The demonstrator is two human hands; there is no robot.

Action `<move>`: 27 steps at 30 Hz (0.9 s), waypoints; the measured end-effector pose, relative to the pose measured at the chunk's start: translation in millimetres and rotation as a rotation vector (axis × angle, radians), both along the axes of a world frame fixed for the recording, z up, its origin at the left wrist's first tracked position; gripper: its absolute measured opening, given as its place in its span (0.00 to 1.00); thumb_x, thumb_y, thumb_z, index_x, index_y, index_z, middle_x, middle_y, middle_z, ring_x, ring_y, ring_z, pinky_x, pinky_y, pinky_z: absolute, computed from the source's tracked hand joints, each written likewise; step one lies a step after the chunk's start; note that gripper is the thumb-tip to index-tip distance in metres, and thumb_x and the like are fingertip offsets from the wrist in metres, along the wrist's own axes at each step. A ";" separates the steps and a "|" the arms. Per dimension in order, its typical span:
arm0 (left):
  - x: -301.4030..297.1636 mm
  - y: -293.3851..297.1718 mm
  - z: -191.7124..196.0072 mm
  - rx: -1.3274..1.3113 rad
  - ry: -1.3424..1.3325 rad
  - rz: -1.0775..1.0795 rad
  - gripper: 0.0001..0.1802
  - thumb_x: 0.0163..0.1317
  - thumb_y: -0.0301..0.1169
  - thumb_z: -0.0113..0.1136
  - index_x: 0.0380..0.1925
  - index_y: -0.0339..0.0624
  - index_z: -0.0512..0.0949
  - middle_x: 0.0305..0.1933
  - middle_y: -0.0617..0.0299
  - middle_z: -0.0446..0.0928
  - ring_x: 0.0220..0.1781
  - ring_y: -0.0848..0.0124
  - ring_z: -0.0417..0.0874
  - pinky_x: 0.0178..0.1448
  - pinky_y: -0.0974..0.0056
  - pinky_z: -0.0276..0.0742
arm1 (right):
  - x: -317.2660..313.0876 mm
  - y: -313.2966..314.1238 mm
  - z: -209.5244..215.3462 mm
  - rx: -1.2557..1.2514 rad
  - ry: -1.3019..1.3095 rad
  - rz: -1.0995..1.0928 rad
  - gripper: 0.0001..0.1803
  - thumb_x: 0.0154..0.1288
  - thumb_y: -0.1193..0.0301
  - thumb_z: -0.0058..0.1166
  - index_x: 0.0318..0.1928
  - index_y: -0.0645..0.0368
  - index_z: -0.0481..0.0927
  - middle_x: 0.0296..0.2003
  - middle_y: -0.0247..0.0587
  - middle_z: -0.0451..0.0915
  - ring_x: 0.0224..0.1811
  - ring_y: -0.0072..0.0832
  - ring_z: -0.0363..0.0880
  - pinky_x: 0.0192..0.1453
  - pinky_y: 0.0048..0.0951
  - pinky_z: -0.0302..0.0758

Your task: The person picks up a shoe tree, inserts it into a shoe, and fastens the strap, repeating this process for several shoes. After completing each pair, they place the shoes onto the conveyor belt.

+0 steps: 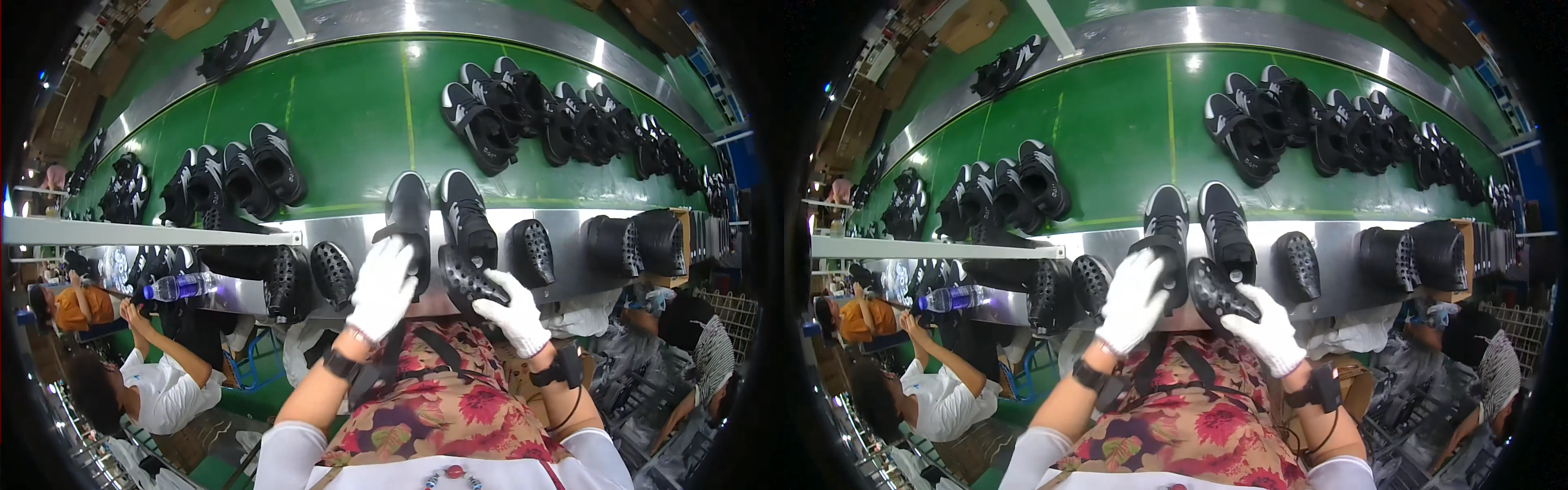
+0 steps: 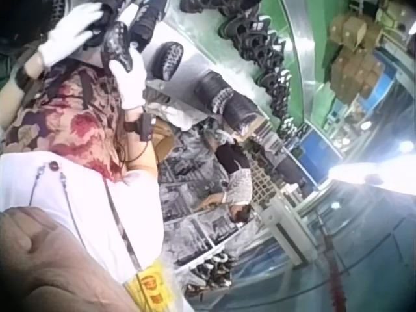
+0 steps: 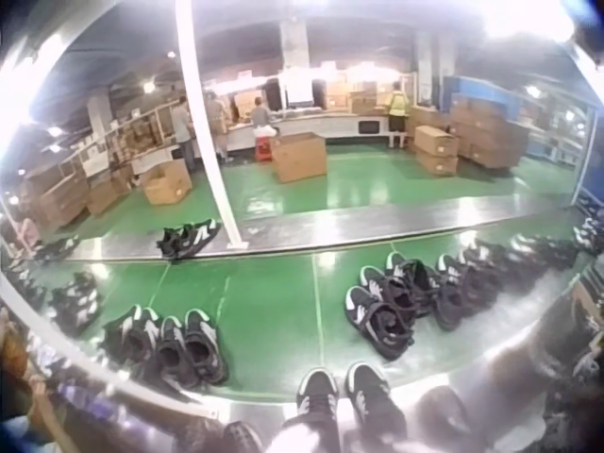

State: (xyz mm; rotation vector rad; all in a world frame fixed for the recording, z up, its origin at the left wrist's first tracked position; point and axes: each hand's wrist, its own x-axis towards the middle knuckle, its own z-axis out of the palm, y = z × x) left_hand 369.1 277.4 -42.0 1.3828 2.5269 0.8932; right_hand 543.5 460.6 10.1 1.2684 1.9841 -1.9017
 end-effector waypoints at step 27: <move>-34.3 27.0 -22.7 -0.275 0.223 -0.068 0.17 0.49 0.33 0.68 0.41 0.48 0.80 0.32 0.57 0.77 0.40 0.56 0.78 0.46 0.52 0.71 | -93.2 -19.7 -84.7 0.470 0.006 0.429 0.43 0.52 0.43 0.69 0.58 0.61 0.72 0.51 0.57 0.79 0.52 0.54 0.81 0.55 0.47 0.78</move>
